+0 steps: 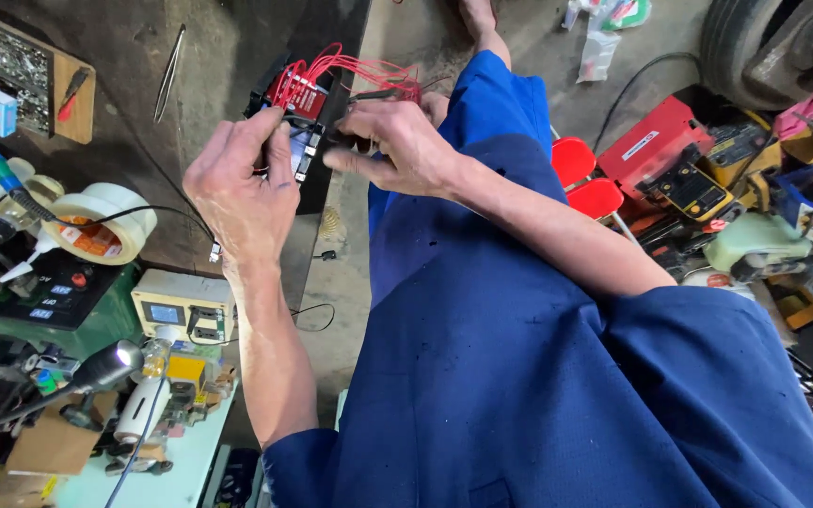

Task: Stripping insulation from wires and arranging them on a battery pack for soldering

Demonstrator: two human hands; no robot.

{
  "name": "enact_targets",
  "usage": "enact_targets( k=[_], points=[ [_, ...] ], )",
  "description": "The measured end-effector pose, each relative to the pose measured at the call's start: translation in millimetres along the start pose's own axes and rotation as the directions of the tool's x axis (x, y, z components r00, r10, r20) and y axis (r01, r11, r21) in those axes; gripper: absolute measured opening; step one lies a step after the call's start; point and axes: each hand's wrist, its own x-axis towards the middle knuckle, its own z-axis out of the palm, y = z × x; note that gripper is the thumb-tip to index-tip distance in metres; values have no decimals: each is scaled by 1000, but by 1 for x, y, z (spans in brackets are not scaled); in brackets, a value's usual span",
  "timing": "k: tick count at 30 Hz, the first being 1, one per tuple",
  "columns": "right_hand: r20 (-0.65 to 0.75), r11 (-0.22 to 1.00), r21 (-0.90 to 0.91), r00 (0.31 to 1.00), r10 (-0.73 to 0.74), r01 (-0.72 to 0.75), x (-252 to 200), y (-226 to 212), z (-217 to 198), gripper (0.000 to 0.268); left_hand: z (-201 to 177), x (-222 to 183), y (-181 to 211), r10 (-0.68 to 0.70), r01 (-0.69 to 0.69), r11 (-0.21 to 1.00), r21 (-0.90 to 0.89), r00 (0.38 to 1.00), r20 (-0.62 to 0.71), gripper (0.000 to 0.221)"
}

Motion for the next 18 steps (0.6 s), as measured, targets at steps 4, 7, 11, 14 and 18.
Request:
enact_targets(
  k=[4, 7, 11, 14, 18],
  points=[
    [-35, 998, -2, 997, 64, -64, -4, 3, 7, 43, -4, -1, -2, 21, -21, 1000, -1, 999, 36, 11],
    [-39, 915, 358, 976, 212, -185, -3, -2, 5, 46, -2, -2, -1, 16, -16, 1000, -2, 999, 45, 11],
    [30, 868, 407, 954, 299, -285, -17, 4, -13, 44, -9, -3, 7, -6, 7, 1000, -19, 998, 65, 19],
    [98, 870, 391, 954, 284, -299, -30, 8, -37, 44, -12, -11, 3, 4, -3, 1000, -28, 999, 50, 23],
    [144, 848, 391, 934, 328, -358, -35, -6, -51, 39, -15, -21, 1, -17, 15, 999, 35, 997, 72, 18]
  ],
)
